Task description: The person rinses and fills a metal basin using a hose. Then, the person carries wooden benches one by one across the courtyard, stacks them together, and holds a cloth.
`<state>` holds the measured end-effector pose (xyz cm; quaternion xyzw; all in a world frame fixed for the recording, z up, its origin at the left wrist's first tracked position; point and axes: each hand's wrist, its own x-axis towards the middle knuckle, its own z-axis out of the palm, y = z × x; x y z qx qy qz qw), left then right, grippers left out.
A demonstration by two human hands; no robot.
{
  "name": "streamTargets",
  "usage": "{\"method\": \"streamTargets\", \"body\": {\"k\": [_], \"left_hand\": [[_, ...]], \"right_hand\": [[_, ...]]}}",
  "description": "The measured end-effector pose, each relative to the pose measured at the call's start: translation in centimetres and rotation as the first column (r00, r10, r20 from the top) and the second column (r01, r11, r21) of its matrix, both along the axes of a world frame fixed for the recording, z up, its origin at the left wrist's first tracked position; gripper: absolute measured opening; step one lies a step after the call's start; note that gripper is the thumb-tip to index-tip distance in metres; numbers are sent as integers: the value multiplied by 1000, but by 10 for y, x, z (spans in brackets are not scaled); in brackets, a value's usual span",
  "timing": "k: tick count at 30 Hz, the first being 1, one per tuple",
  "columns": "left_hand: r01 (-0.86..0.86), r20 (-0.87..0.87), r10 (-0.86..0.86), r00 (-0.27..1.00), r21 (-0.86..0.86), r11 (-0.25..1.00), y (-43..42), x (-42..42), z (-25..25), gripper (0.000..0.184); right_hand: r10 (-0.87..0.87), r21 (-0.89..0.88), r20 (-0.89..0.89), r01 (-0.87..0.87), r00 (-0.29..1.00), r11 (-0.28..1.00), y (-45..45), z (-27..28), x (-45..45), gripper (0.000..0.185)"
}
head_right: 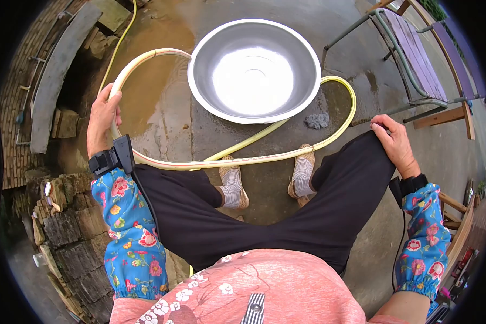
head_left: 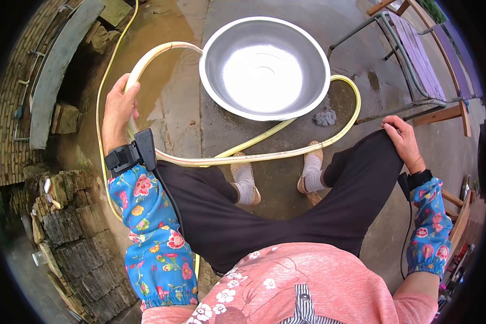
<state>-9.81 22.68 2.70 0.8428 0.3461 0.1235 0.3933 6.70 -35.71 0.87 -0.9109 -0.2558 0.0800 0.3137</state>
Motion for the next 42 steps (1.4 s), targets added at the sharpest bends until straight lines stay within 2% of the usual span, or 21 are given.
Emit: {"method": "streamTargets", "body": {"k": [13, 21, 25, 42], "left_hand": [[0, -10, -1, 1000, -30, 1000, 4, -11, 0, 40], [-12, -36, 11, 999, -42, 999, 5, 26, -20, 40], [-33, 8, 34, 999, -64, 997, 2, 40, -31, 40], [37, -12, -39, 999, -96, 995, -14, 111, -59, 48]], "right_hand": [[12, -3, 13, -12, 1000, 1000, 1, 2, 0, 17], [-11, -18, -17, 11, 1000, 1000, -1, 3, 2, 16], [-26, -19, -14, 26, 1000, 999, -4, 3, 1, 17], [-70, -5, -37, 69, 997, 998, -4, 14, -9, 15]]}}
